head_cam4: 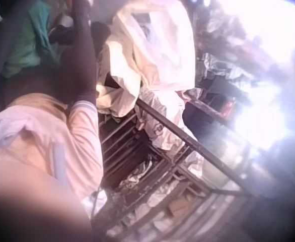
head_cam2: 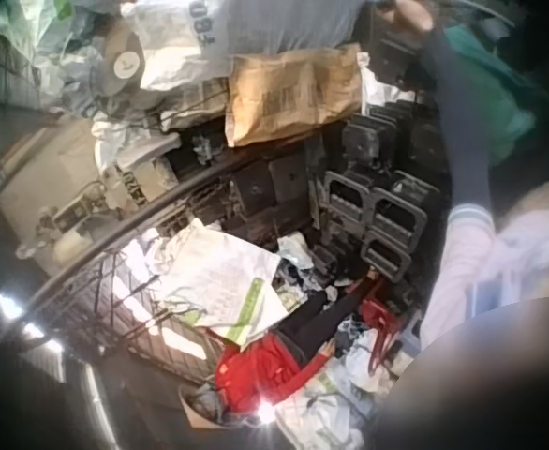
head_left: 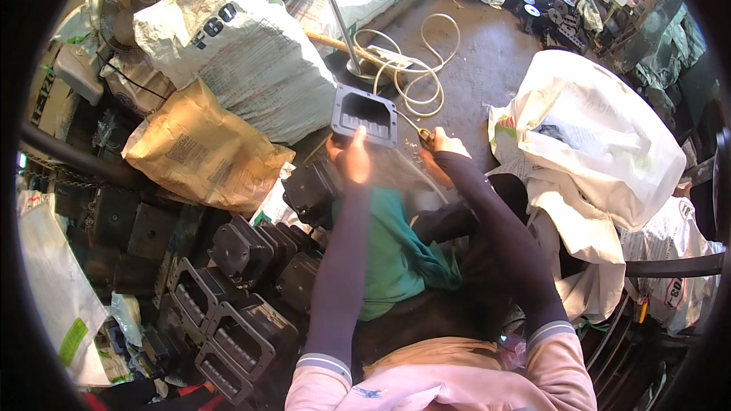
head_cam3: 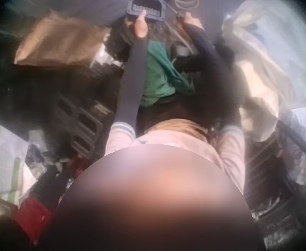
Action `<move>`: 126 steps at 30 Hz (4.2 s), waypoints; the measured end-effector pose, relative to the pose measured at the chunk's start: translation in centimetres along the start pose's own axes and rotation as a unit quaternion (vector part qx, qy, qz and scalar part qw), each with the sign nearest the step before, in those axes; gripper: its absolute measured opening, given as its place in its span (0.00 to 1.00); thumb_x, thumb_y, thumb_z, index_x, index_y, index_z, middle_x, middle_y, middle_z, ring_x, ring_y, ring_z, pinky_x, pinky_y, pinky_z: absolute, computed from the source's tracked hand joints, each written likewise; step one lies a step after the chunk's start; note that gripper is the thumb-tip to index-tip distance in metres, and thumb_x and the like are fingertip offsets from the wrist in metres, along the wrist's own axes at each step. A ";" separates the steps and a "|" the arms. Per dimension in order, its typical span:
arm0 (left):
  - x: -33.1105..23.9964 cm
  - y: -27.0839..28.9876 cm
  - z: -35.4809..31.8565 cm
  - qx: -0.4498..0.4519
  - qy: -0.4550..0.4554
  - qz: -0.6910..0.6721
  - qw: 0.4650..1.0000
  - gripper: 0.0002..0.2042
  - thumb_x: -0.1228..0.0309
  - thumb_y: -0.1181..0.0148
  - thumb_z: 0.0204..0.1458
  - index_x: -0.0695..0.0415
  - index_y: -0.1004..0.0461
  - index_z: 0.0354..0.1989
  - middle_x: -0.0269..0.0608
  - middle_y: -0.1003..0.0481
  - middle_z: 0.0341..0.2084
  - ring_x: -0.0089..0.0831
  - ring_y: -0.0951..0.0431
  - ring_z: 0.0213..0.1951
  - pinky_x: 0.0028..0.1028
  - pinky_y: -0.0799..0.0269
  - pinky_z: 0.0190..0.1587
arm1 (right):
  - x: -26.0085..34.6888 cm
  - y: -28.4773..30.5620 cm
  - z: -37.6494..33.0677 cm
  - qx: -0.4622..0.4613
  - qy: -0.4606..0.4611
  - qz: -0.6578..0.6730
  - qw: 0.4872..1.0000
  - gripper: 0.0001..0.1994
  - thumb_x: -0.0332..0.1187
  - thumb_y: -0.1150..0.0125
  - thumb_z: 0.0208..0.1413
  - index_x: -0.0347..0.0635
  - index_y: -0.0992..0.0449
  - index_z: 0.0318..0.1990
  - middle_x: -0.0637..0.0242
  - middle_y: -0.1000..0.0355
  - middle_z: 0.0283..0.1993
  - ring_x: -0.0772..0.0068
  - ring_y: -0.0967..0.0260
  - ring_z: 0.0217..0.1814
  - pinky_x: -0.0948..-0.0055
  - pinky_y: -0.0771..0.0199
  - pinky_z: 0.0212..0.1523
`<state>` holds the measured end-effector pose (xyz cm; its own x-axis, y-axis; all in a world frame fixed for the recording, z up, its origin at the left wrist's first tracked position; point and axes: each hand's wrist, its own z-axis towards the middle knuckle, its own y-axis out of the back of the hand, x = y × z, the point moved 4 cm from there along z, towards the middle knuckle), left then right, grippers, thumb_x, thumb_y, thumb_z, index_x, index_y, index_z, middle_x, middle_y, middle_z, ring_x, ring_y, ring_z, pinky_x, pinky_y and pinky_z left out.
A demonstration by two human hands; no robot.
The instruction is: The person cleans several black plastic parts by wiping them with a green cloth and spraying them with a hose. The person handles the parts one at a time, wiping and spraying each before moving to the next.
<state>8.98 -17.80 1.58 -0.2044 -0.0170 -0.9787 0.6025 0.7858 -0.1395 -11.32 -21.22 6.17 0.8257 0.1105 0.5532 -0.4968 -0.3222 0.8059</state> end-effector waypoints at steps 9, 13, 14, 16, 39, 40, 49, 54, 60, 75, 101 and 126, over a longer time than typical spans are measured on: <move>-1.2 0.3 -1.1 -0.055 0.030 -0.015 0.998 0.37 0.64 0.27 0.46 0.71 0.38 0.60 0.54 0.31 0.56 0.39 0.29 0.57 0.34 0.36 0.61 | 0.1 0.3 -4.3 0.007 0.025 0.020 0.999 0.21 0.42 0.40 0.58 0.36 0.37 0.49 0.36 0.25 0.38 0.32 0.27 0.43 0.45 0.28 0.45; -1.1 0.4 -0.9 -0.050 0.038 -0.011 0.998 0.36 0.63 0.27 0.45 0.71 0.36 0.59 0.54 0.31 0.57 0.39 0.29 0.57 0.34 0.36 0.60 | -0.4 -0.4 -3.7 0.033 0.027 -0.019 0.999 0.20 0.41 0.40 0.58 0.36 0.37 0.48 0.37 0.25 0.38 0.33 0.26 0.43 0.46 0.27 0.44; -1.0 0.4 -0.8 -0.041 0.042 -0.022 0.998 0.35 0.64 0.27 0.45 0.71 0.35 0.58 0.54 0.31 0.57 0.39 0.29 0.56 0.34 0.35 0.60 | -0.6 -0.4 -3.5 0.015 0.027 -0.007 0.999 0.20 0.41 0.40 0.58 0.37 0.37 0.48 0.37 0.25 0.38 0.33 0.27 0.43 0.46 0.26 0.44; -0.8 0.3 -0.6 -0.040 0.029 0.000 0.999 0.32 0.64 0.28 0.46 0.71 0.32 0.56 0.53 0.29 0.55 0.39 0.27 0.55 0.33 0.34 0.59 | -0.9 -0.9 -3.1 0.018 0.008 0.005 1.000 0.20 0.41 0.40 0.58 0.37 0.37 0.48 0.38 0.25 0.37 0.33 0.27 0.42 0.46 0.26 0.44; -0.2 -0.6 -0.6 0.023 0.010 0.025 0.999 0.32 0.72 0.29 0.47 0.71 0.38 0.58 0.54 0.27 0.50 0.36 0.24 0.49 0.34 0.28 0.53 | 2.5 -0.4 0.3 -0.031 0.026 0.029 0.999 0.22 0.44 0.38 0.56 0.41 0.35 0.50 0.38 0.25 0.40 0.35 0.26 0.44 0.46 0.25 0.45; 0.0 -0.7 -0.6 0.019 0.032 0.010 0.999 0.32 0.72 0.29 0.47 0.71 0.38 0.58 0.54 0.27 0.50 0.36 0.24 0.49 0.33 0.28 0.52 | 2.5 -0.5 0.1 -0.019 0.029 0.023 0.999 0.22 0.45 0.38 0.56 0.41 0.35 0.50 0.38 0.25 0.41 0.35 0.26 0.44 0.46 0.25 0.44; 0.1 -0.4 -0.3 0.036 0.037 -0.063 0.997 0.32 0.74 0.31 0.49 0.69 0.40 0.61 0.53 0.28 0.52 0.37 0.25 0.51 0.33 0.30 0.55 | 1.3 0.9 -0.9 -0.033 -0.029 0.031 0.999 0.22 0.44 0.40 0.57 0.38 0.36 0.50 0.38 0.25 0.41 0.34 0.27 0.46 0.46 0.27 0.47; -0.5 -0.1 -0.3 -0.014 -0.008 -0.043 0.999 0.26 0.71 0.29 0.47 0.68 0.31 0.53 0.50 0.25 0.50 0.36 0.24 0.50 0.32 0.30 0.55 | 0.3 0.5 -6.3 0.077 0.019 0.018 0.997 0.23 0.43 0.40 0.58 0.35 0.37 0.52 0.36 0.25 0.41 0.32 0.28 0.46 0.47 0.27 0.48; -1.2 -0.1 -0.9 -0.029 -0.055 -0.013 0.998 0.24 0.68 0.28 0.45 0.66 0.25 0.50 0.47 0.23 0.47 0.35 0.24 0.49 0.32 0.31 0.55 | -1.0 1.5 -7.7 0.082 0.009 0.013 0.997 0.21 0.41 0.41 0.59 0.36 0.37 0.50 0.34 0.26 0.38 0.32 0.28 0.45 0.48 0.28 0.45; 0.0 -0.4 -0.2 0.068 0.004 -0.064 0.996 0.23 0.72 0.33 0.51 0.68 0.30 0.55 0.46 0.25 0.49 0.33 0.25 0.49 0.30 0.31 0.54 | 0.8 0.0 -5.2 0.101 0.030 0.034 0.994 0.27 0.46 0.40 0.58 0.36 0.38 0.57 0.36 0.25 0.41 0.33 0.27 0.45 0.50 0.27 0.46; -1.3 -1.1 -1.2 0.098 0.034 -0.036 0.994 0.25 0.73 0.33 0.51 0.69 0.32 0.56 0.45 0.25 0.46 0.29 0.24 0.45 0.27 0.28 0.49 | 4.6 1.1 -2.8 0.030 0.098 0.092 0.990 0.22 0.44 0.38 0.56 0.36 0.33 0.48 0.38 0.25 0.40 0.35 0.26 0.45 0.51 0.26 0.44; -2.6 -1.4 -2.2 0.130 -0.030 0.002 0.991 0.21 0.74 0.35 0.52 0.65 0.29 0.54 0.43 0.24 0.46 0.30 0.24 0.48 0.28 0.30 0.52 | 3.0 3.0 -1.2 -0.049 0.046 0.098 0.993 0.21 0.41 0.37 0.55 0.38 0.33 0.49 0.37 0.25 0.39 0.34 0.27 0.45 0.48 0.27 0.45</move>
<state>6.98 -17.48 4.62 -0.1601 -0.0558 -0.9855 0.7829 0.6009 -0.1612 -10.67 -20.68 10.49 0.6850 0.1412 0.7147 -0.6728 -0.2536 0.6950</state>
